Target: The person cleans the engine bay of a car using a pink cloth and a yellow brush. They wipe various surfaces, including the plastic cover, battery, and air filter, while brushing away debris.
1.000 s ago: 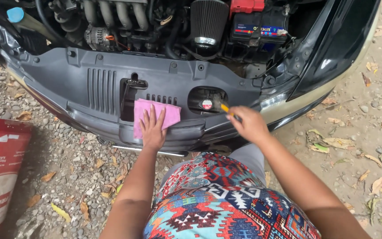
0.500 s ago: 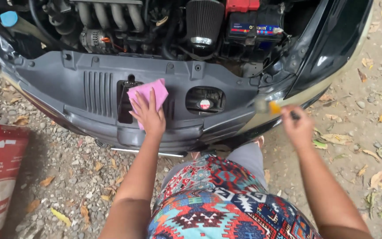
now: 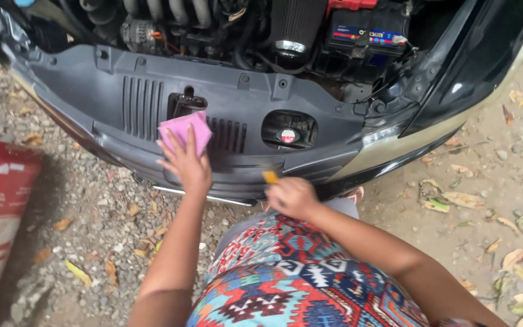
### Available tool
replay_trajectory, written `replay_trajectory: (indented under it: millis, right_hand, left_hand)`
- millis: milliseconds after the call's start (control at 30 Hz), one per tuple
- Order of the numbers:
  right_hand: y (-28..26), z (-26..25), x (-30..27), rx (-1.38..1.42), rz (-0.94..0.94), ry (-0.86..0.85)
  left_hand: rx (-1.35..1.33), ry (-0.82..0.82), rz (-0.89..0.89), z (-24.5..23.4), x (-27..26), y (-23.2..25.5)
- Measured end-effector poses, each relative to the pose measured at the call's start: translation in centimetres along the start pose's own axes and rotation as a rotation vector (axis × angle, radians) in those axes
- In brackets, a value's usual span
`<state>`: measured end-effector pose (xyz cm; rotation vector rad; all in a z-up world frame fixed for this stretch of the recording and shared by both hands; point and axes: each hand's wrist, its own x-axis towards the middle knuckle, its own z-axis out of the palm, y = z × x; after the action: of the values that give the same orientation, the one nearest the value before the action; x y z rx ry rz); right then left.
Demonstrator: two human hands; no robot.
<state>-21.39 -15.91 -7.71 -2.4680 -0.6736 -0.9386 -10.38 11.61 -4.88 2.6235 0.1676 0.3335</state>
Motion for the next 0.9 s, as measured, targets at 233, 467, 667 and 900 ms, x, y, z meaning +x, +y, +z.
replay_trajectory:
  millis: [233, 467, 667, 900]
  right_hand:
    - [-1.0, 5.5, 5.6, 0.631, 0.335, -0.105]
    - [9.2, -3.4, -0.9, 0.557, 0.693, -0.089]
    - [18.4, -16.8, -4.1, 0.139, 0.728, -0.037]
    - [12.4, -12.1, -1.3, 0.007, 0.55, 0.059]
  left_hand:
    - [0.076, 0.077, -0.081, -3.9, -4.0, -5.5]
    - [0.08, 0.105, -0.143, -2.7, -5.5, -9.7]
    - [-0.147, -0.019, -0.174, -1.7, -2.2, -5.9]
    - [-0.214, 0.082, 0.2, 1.4, -0.2, 2.8]
